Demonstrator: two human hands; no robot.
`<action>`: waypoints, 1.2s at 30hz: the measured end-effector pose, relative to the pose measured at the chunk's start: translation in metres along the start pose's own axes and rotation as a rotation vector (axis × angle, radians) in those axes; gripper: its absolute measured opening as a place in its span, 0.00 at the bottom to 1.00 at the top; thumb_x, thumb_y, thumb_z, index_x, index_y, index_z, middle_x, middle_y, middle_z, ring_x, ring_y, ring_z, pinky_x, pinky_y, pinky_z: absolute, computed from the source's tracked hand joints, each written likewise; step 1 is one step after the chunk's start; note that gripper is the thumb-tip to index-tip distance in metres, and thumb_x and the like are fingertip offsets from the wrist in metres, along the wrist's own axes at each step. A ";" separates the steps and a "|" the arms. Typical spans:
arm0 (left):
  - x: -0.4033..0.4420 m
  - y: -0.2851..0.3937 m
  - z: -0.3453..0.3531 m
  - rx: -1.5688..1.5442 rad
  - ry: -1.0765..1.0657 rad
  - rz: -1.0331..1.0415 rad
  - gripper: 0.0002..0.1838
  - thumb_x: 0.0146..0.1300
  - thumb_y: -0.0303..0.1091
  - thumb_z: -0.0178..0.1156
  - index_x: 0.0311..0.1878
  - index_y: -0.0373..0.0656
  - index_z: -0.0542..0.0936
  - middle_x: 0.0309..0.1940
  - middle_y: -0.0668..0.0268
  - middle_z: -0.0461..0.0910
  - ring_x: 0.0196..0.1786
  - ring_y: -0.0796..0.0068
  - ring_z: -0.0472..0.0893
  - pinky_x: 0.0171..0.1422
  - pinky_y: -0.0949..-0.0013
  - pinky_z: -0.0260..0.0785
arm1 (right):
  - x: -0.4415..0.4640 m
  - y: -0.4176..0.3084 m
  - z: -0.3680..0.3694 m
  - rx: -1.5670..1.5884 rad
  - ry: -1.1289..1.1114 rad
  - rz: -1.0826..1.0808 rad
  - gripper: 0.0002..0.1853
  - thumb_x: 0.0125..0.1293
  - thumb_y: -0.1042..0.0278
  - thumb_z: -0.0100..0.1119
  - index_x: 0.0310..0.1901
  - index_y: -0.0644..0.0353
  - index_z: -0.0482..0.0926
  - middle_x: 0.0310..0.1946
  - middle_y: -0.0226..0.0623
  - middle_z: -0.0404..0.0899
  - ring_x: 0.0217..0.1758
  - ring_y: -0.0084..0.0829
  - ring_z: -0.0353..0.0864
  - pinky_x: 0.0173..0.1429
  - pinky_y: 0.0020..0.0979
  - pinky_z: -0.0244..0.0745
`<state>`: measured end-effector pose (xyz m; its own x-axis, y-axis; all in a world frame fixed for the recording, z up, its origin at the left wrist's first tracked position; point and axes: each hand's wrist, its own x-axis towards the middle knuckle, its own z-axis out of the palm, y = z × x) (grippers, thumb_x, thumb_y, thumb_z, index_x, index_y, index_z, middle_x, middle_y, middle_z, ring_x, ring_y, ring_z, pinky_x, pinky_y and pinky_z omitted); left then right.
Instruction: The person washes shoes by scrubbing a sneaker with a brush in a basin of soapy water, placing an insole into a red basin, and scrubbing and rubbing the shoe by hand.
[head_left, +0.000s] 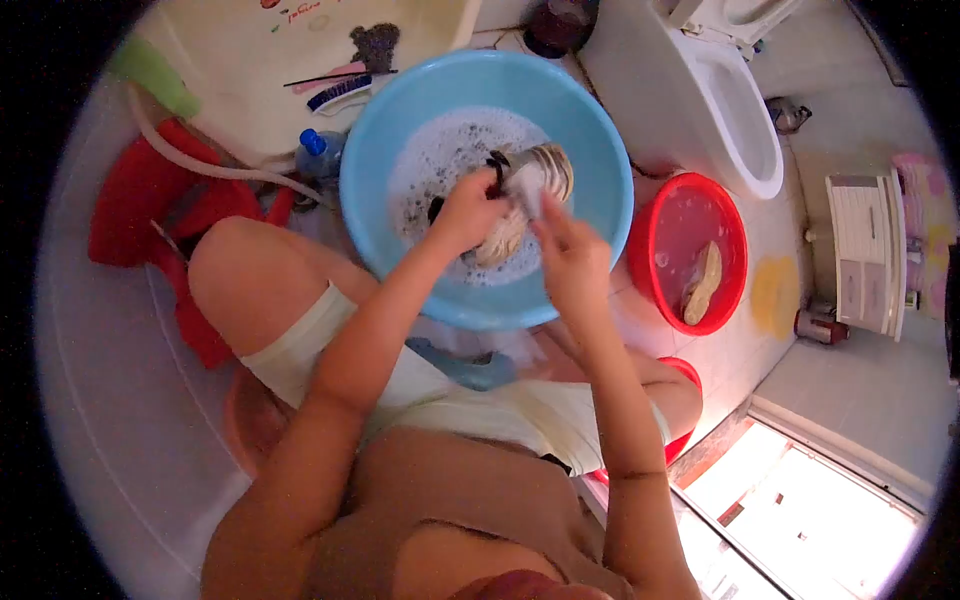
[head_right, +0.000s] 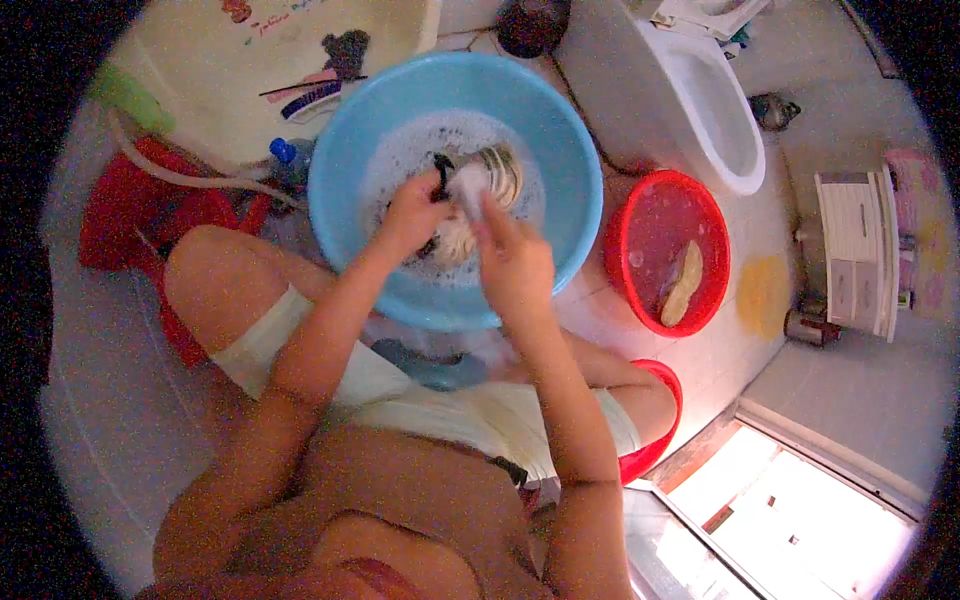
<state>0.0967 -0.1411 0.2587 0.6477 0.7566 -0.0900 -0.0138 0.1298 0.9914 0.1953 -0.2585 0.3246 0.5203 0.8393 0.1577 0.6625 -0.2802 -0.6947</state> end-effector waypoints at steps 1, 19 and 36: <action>0.001 0.000 0.000 0.078 0.047 0.037 0.12 0.55 0.24 0.60 0.44 0.34 0.78 0.33 0.62 0.81 0.36 0.76 0.78 0.43 0.69 0.71 | -0.002 0.002 0.003 -0.109 -0.063 -0.027 0.19 0.63 0.65 0.60 0.57 0.46 0.79 0.29 0.50 0.80 0.32 0.45 0.83 0.37 0.42 0.77; -0.012 0.009 0.004 0.060 -0.018 -0.163 0.10 0.48 0.24 0.62 0.36 0.33 0.79 0.32 0.59 0.78 0.33 0.66 0.78 0.39 0.64 0.70 | 0.011 0.010 0.011 -0.234 -0.008 -0.013 0.19 0.66 0.62 0.53 0.57 0.50 0.77 0.37 0.53 0.81 0.37 0.51 0.82 0.42 0.48 0.75; -0.011 -0.013 0.005 0.323 -0.008 0.241 0.06 0.46 0.23 0.57 0.29 0.31 0.75 0.26 0.54 0.71 0.28 0.60 0.72 0.33 0.64 0.63 | 0.007 0.022 0.003 -0.084 0.022 0.082 0.19 0.64 0.61 0.56 0.56 0.53 0.79 0.39 0.53 0.81 0.41 0.52 0.81 0.47 0.44 0.76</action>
<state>0.0937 -0.1546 0.2475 0.6611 0.7355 0.1484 0.0731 -0.2600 0.9628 0.2121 -0.2573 0.3083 0.5853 0.8021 0.1187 0.6596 -0.3859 -0.6450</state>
